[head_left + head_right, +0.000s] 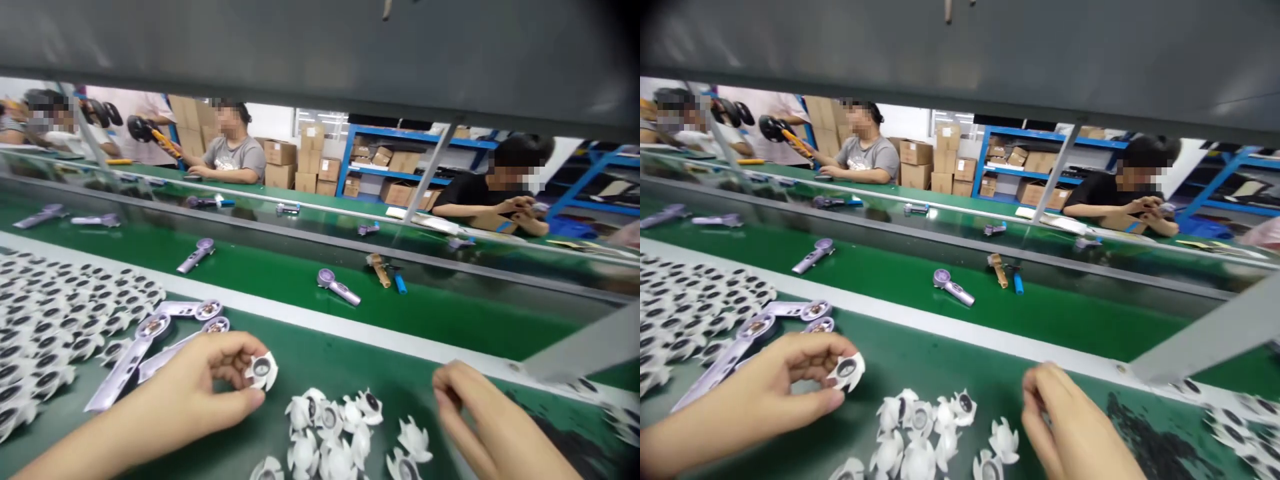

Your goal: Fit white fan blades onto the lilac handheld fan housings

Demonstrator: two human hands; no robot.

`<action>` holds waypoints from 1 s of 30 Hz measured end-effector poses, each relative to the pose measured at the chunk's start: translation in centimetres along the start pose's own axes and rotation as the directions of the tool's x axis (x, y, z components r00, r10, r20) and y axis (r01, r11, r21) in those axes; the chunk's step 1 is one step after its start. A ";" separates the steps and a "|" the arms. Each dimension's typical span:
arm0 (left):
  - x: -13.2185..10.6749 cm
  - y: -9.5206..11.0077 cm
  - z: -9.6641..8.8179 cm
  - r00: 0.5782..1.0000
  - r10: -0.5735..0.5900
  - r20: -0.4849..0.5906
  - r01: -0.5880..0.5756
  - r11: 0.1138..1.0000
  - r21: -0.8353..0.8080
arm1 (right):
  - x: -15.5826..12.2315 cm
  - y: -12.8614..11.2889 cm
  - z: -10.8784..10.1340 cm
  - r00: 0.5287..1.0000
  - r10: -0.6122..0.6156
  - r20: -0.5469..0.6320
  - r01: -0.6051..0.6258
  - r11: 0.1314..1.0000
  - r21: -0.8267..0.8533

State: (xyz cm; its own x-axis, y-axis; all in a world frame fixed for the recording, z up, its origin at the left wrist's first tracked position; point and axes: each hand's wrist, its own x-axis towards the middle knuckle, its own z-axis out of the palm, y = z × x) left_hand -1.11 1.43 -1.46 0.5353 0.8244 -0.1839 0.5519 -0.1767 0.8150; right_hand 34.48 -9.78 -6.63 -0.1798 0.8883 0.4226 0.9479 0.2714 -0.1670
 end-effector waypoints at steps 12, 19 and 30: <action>-1.6 0.7 0.3 0.989 0.150 -0.014 -0.151 0.983 -0.104 | 10.1 -13.3 2.9 0.958 -0.183 0.222 -0.055 0.641 0.765; -1.3 1.0 0.0 0.969 0.235 -0.080 -0.242 0.967 -0.085 | 9.7 -12.9 2.8 0.928 -0.131 0.349 -0.222 0.557 0.800; -1.4 0.5 0.4 0.977 0.180 -0.111 -0.197 0.967 -0.163 | 8.9 -13.2 2.8 0.955 -0.290 0.055 0.195 0.760 0.620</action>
State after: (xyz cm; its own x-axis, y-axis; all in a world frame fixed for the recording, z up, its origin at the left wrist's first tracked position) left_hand -1.29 -0.07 -1.00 0.5514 0.8338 0.0286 0.3243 -0.2458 0.9135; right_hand 19.65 -4.38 -3.20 -0.4611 0.7902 0.4036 0.5225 0.6094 -0.5963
